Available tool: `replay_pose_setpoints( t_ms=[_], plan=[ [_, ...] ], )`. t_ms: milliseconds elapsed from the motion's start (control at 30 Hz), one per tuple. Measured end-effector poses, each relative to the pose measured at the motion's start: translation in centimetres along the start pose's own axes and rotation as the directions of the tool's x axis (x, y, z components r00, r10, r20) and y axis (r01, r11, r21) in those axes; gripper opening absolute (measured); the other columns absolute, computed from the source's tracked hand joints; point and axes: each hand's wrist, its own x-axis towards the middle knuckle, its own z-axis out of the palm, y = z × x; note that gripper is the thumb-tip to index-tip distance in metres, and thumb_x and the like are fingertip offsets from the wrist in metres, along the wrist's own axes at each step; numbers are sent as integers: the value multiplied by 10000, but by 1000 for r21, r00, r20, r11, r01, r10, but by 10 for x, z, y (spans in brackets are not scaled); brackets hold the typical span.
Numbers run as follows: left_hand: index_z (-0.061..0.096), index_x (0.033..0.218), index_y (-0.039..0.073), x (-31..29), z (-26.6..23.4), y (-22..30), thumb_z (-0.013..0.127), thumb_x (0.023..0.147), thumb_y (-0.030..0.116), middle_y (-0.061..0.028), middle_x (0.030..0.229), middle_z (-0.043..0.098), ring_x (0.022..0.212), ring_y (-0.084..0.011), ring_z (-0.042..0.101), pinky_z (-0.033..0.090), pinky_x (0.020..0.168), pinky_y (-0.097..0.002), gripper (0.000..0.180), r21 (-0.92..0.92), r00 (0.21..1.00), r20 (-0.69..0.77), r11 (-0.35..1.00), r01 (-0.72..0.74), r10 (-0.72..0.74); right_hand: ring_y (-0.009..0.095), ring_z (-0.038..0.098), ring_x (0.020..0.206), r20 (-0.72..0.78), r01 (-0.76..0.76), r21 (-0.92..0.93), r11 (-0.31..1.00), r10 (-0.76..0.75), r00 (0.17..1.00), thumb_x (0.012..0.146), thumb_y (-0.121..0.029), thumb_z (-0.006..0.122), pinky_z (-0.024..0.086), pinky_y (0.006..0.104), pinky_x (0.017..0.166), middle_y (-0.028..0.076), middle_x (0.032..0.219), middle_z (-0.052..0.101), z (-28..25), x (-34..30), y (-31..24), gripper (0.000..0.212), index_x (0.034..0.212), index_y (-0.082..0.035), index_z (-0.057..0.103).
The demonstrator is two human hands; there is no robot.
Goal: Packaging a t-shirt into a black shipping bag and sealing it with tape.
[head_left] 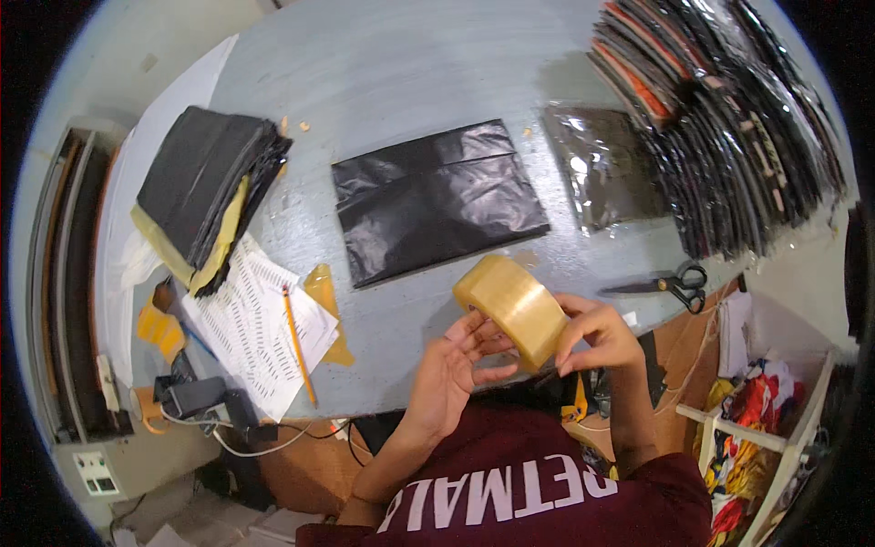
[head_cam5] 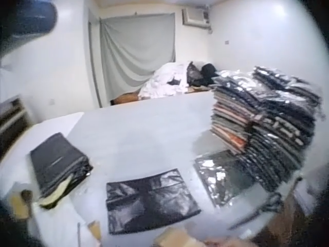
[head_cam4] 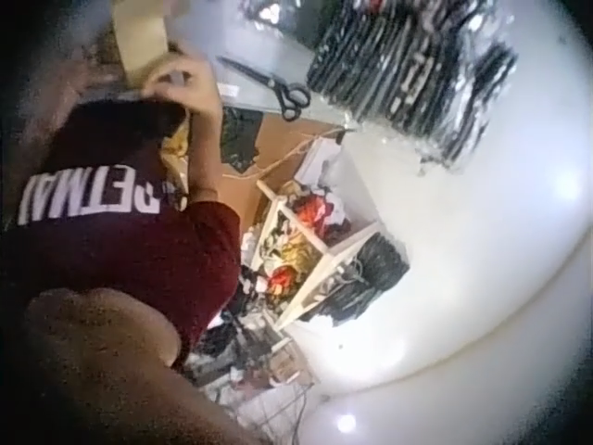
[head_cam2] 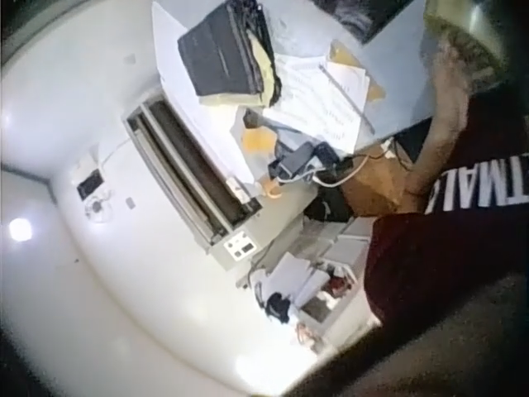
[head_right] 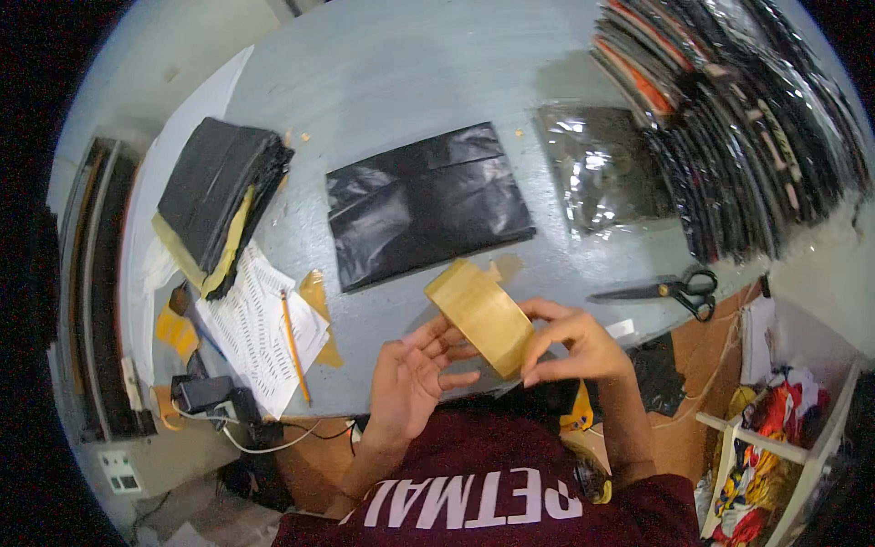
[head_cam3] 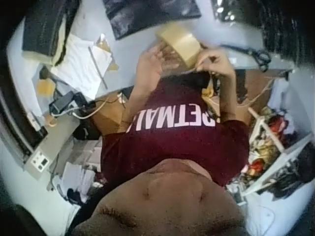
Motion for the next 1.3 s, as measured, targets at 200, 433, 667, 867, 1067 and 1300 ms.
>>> replay_pose_setpoints(
  t_ms=[200, 433, 667, 867, 1067, 1300],
  plan=[
    [550, 1107, -62, -52, -30, 55, 390, 977, 204, -143, 1059, 600, 980, -182, 579, 492, 843, -319, 337, 508, 998, -54, 862, 10, 20, 289, 606, 995, -121, 72, 68, 995, -63, 991, 601, -39, 804, 453, 341, 841, 241, 1130, 589, 58, -2, 4, 207, 787, -20, 716],
    [610, 1033, -45, -44, -34, 63, 442, 960, 151, -137, 1052, 629, 1007, -202, 585, 444, 885, -308, 268, 806, 708, -131, 490, -331, 694, 284, 611, 902, -256, 145, 12, 989, -138, 957, 647, -19, 779, 447, 319, 753, 249, 1110, 586, 125, 4, 40, 220, 856, -35, 714],
    [647, 1032, -21, -38, -39, 59, 434, 958, 206, -170, 1083, 627, 1096, -297, 561, 391, 962, -364, 320, 931, 830, 81, 255, -260, 552, 304, 608, 871, -196, 309, -215, 926, -351, 916, 619, -36, 787, 446, 358, 763, 231, 1043, 596, 130, 10, 50, 230, 836, -67, 717],
    [674, 972, 4, -40, -42, 64, 569, 882, 141, -147, 1039, 645, 1069, -301, 580, 388, 972, -435, 195, 920, 800, 182, 188, -344, 572, 308, 603, 879, -179, 314, -267, 911, -367, 913, 616, -62, 793, 444, 373, 772, 235, 1040, 591, 129, 12, 51, 252, 854, -84, 714],
    [689, 923, 16, -46, -38, 61, 640, 814, 91, -126, 1030, 651, 1053, -284, 589, 385, 977, -432, 141, 915, 821, 160, 230, -332, 549, 295, 601, 890, -167, 299, -277, 913, -353, 921, 627, -61, 791, 437, 364, 777, 242, 1077, 585, 128, 12, 47, 246, 860, -86, 714],
    [681, 869, 13, -44, -26, 62, 697, 748, 37, -90, 931, 679, 1013, -255, 608, 462, 864, -347, 125, 901, 805, 72, 308, -306, 588, 275, 597, 860, -183, 249, -253, 935, -299, 936, 637, -61, 791, 437, 343, 748, 243, 1095, 582, 128, 12, 43, 225, 849, -82, 716]
  ],
)
